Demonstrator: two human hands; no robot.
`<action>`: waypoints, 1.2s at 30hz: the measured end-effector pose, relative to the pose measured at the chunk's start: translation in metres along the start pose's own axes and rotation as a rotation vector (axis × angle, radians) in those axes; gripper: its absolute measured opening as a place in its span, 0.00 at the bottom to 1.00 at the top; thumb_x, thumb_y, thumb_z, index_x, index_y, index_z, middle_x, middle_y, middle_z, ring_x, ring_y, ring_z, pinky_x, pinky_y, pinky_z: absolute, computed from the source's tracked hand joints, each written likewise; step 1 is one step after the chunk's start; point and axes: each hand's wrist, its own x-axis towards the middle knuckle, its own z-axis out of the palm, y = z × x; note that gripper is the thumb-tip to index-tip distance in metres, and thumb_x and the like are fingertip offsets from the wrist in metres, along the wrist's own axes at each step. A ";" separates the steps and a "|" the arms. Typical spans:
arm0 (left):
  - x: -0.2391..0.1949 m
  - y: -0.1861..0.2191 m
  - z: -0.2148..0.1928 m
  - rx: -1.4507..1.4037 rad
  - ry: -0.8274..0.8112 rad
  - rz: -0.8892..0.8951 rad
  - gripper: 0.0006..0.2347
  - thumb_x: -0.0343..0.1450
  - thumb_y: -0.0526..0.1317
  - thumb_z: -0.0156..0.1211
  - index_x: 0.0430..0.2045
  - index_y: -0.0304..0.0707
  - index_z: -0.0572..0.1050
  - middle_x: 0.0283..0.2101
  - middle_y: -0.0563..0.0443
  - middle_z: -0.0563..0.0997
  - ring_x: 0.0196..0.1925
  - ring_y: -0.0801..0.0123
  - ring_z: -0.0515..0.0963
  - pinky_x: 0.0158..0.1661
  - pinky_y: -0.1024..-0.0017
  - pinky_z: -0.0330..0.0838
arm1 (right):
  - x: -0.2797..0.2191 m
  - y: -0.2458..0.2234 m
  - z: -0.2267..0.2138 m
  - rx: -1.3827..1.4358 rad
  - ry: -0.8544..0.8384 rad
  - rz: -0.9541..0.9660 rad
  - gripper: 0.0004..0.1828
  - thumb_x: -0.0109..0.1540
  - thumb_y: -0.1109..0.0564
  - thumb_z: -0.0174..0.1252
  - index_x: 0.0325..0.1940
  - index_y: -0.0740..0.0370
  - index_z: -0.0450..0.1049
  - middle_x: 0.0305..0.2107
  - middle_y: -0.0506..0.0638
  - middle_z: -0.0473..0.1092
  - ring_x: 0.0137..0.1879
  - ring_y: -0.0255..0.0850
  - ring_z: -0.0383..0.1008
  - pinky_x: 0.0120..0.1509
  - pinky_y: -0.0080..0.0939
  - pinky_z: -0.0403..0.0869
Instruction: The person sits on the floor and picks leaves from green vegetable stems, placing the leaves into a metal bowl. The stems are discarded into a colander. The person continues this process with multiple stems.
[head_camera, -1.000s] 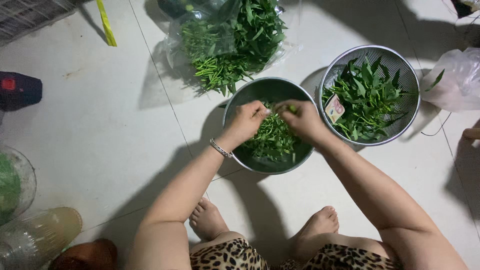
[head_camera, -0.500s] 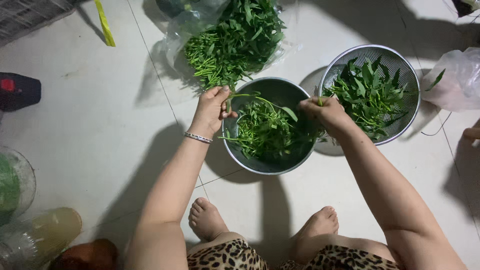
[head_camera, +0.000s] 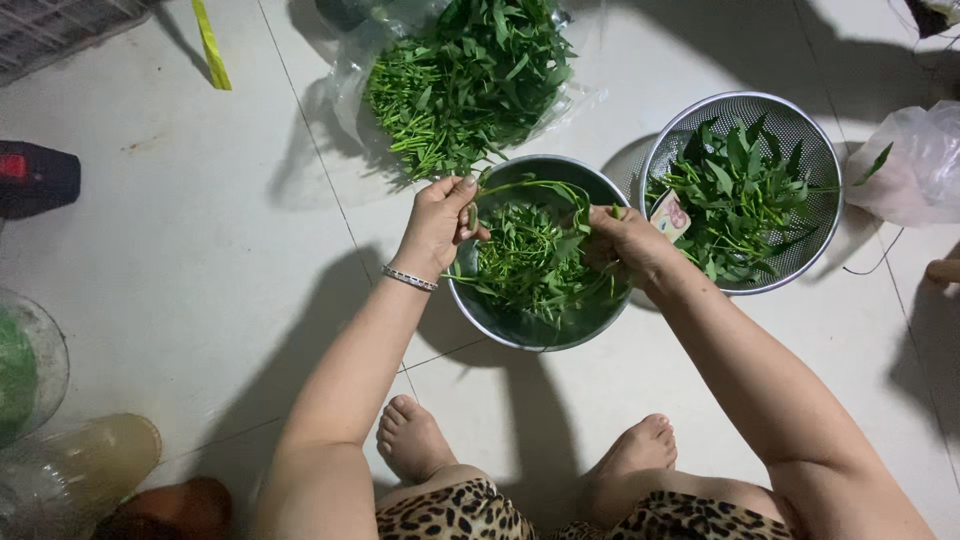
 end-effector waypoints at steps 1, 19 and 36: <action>0.000 0.000 0.000 0.000 0.001 -0.001 0.07 0.74 0.38 0.62 0.28 0.34 0.73 0.11 0.55 0.61 0.07 0.72 0.68 0.15 0.61 0.81 | -0.004 -0.005 0.007 0.000 0.000 0.001 0.12 0.65 0.50 0.66 0.34 0.60 0.77 0.11 0.39 0.50 0.15 0.29 0.49 0.18 0.30 0.55; -0.004 -0.002 0.004 0.012 0.011 0.038 0.07 0.75 0.37 0.62 0.30 0.32 0.75 0.12 0.55 0.61 0.08 0.74 0.67 0.14 0.69 0.77 | -0.020 -0.025 0.029 -0.143 -0.042 -0.050 0.07 0.60 0.61 0.67 0.37 0.71 0.79 0.08 0.52 0.64 0.11 0.32 0.57 0.15 0.30 0.58; -0.014 -0.013 0.007 0.520 -0.064 0.147 0.06 0.76 0.37 0.61 0.37 0.30 0.78 0.23 0.42 0.76 0.15 0.71 0.78 0.17 0.73 0.82 | -0.068 -0.065 0.077 -0.987 0.277 -0.244 0.12 0.66 0.53 0.64 0.54 0.48 0.84 0.37 0.56 0.80 0.43 0.51 0.83 0.51 0.47 0.78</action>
